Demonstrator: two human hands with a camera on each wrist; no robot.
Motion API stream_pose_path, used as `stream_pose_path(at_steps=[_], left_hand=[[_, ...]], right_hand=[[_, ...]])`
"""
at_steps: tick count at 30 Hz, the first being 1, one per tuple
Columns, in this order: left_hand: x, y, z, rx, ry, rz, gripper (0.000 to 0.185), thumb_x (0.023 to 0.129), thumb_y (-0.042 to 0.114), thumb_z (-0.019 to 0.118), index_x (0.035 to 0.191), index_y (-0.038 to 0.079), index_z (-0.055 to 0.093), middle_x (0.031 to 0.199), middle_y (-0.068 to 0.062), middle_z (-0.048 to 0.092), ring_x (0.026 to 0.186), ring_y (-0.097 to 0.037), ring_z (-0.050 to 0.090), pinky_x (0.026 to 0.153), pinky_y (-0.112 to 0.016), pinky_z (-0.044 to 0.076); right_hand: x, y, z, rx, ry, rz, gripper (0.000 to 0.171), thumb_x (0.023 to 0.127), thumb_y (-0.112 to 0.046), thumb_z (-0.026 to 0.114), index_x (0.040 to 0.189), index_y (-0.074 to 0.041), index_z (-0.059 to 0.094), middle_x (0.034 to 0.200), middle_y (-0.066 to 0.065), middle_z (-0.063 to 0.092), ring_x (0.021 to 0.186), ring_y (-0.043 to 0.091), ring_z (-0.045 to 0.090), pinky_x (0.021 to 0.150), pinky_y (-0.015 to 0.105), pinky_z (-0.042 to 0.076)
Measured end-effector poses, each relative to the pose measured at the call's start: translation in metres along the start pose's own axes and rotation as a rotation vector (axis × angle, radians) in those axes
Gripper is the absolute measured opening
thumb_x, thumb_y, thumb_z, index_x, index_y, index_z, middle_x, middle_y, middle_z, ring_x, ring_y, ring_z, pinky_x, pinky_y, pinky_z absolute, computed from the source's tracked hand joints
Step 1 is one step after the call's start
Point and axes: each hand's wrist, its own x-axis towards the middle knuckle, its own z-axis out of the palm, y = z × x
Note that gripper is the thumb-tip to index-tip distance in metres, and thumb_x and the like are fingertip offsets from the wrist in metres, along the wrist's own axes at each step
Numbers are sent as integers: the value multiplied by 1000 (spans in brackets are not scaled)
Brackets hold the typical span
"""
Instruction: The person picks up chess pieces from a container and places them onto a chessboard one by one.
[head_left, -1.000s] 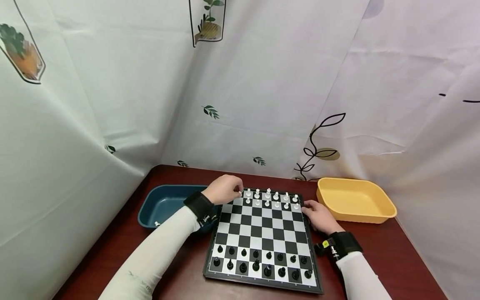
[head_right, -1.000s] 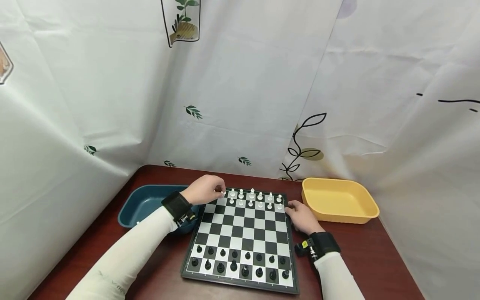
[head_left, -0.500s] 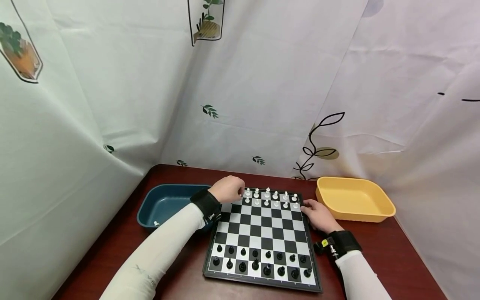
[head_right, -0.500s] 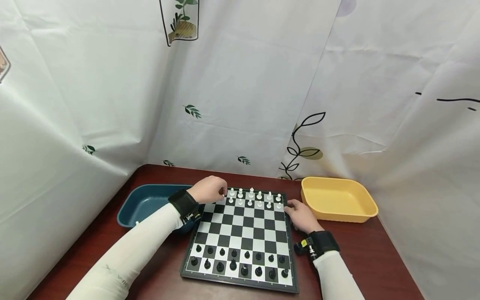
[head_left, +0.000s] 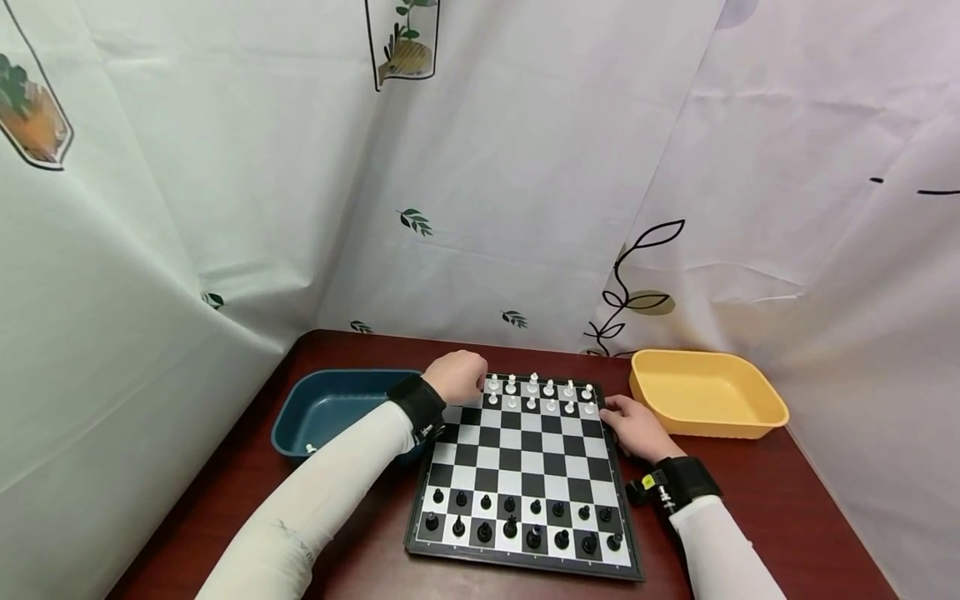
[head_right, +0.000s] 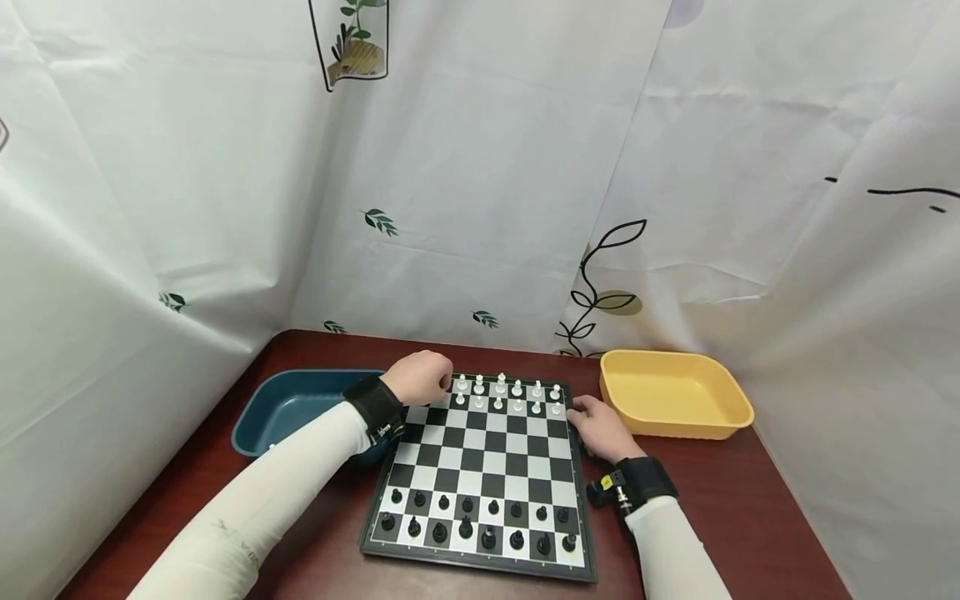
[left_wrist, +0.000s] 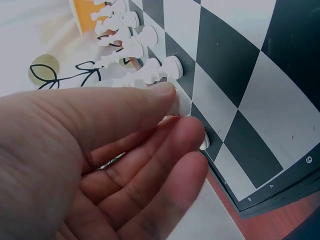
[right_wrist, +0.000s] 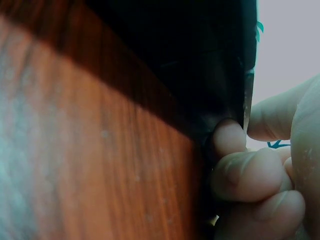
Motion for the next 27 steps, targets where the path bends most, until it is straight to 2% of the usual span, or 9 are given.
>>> stream_pose_path(at_steps=[4,10,18,27], left_hand=[[2,0,3,9,-6,-15,41,94,3,83,65,20,59,61,6,44,59,-14,42,56,-31,37],[4,3,4,22,-16,-33,33,94,1,81,71,18,65,67,5,55,63,-15,48,60,-32,42],[4,5,4,10,-21,-34,36,93,-2,80,69,18,62,65,4,50,62,-16,45,58,-33,40],[2,8,7,24,-20,-42,33,95,-1,80,72,18,65,66,3,56,63,-16,49,60,-33,43]], right_hand=[[0,-1,-1,-5,2,-3,45,115,-22,55,149,7,56,70,6,61,48,21,54,52,38,49],[-1,-2,-1,-3,6,0,45,115,-22,55,149,7,57,69,6,60,47,21,54,51,38,49],[-1,-1,-2,-6,7,-3,44,114,-23,56,148,6,58,67,5,59,46,20,53,51,38,49],[0,2,0,1,7,-7,42,114,-22,56,146,6,59,68,6,60,46,20,54,50,38,49]])
